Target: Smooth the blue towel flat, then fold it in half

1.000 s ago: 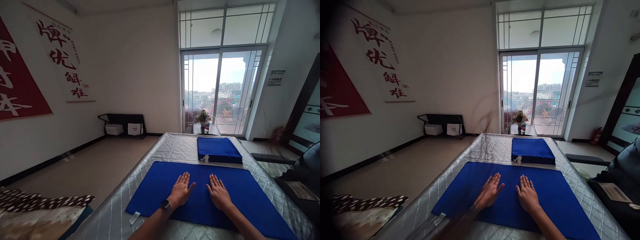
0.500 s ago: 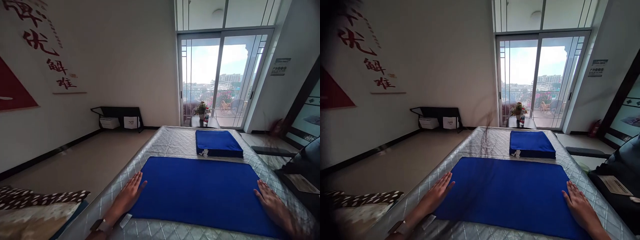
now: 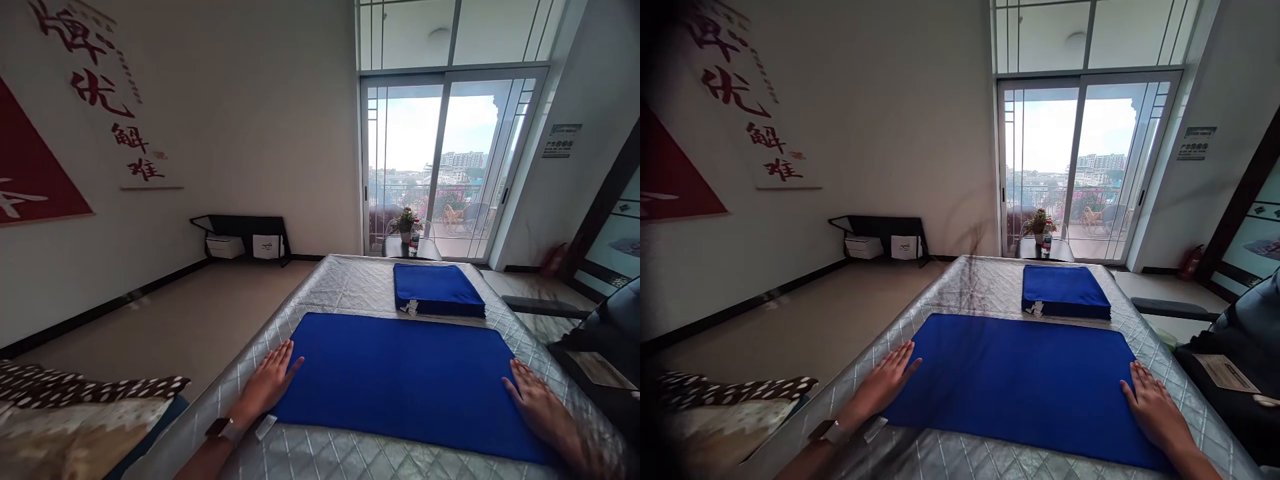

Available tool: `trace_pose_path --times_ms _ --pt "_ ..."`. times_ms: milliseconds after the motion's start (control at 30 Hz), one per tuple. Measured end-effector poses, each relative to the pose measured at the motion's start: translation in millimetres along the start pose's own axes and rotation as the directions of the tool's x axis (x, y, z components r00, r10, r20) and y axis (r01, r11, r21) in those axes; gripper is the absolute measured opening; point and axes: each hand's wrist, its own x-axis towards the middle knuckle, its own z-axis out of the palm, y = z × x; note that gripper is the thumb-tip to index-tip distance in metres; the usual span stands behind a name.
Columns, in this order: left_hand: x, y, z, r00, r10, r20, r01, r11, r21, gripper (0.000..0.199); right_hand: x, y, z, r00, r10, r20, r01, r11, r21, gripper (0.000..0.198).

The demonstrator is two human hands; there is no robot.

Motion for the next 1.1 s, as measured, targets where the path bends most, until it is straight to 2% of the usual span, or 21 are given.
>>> trace_pose_path --times_ms 100,167,233,333,400,467,567,700,867,1100 --pt "4.3 14.8 -13.7 0.997 -0.042 0.064 0.043 0.999 -0.014 0.076 1.2 -40.8 -29.3 0.993 -0.061 -0.103 0.060 0.998 -0.010 0.070" --pt "4.8 42.9 -23.2 0.999 0.004 0.040 -0.002 0.999 -0.045 0.076 1.0 -85.2 -47.5 0.990 -0.104 -0.099 0.107 0.994 0.029 0.067" --pt "2.2 86.7 -30.7 0.990 0.140 0.008 -0.138 0.986 -0.095 0.073 1.3 -138.6 -60.7 0.989 -0.146 -0.021 0.148 0.984 0.101 0.065" --pt "-5.2 165.1 -34.8 0.930 0.366 -0.037 -0.366 0.914 -0.176 0.069 4.5 -215.9 -68.9 0.966 -0.234 0.106 0.206 0.952 0.228 0.066" --pt "-9.6 209.6 -30.9 0.879 0.473 -0.063 -0.475 0.854 -0.212 0.068 7.6 -253.6 -67.3 0.945 -0.280 0.170 0.230 0.936 0.269 0.067" --pt "-12.2 238.4 -22.4 0.848 0.525 -0.072 -0.525 0.816 -0.243 0.065 9.8 -275.8 -61.2 0.928 -0.297 0.223 0.236 0.935 0.264 0.065" --pt "-13.6 253.1 -7.5 0.854 0.519 -0.046 -0.509 0.814 -0.279 0.064 9.7 -285.7 -48.7 0.923 -0.286 0.258 0.232 0.947 0.221 0.062" --pt "-13.9 248.7 1.5 0.859 0.512 -0.017 -0.492 0.815 -0.308 0.064 7.4 -282.1 -37.2 0.920 -0.302 0.250 0.255 0.945 0.203 0.060" --pt "-13.7 248.2 -3.0 0.860 0.510 -0.019 -0.490 0.815 -0.308 0.062 7.6 -281.0 -35.4 0.927 -0.290 0.236 0.239 0.945 0.222 0.060" --pt "-17.2 249.8 -17.1 0.876 0.481 0.027 -0.451 0.838 -0.308 0.066 6.8 -278.3 -47.3 0.937 -0.230 0.262 0.172 0.959 0.227 0.065"
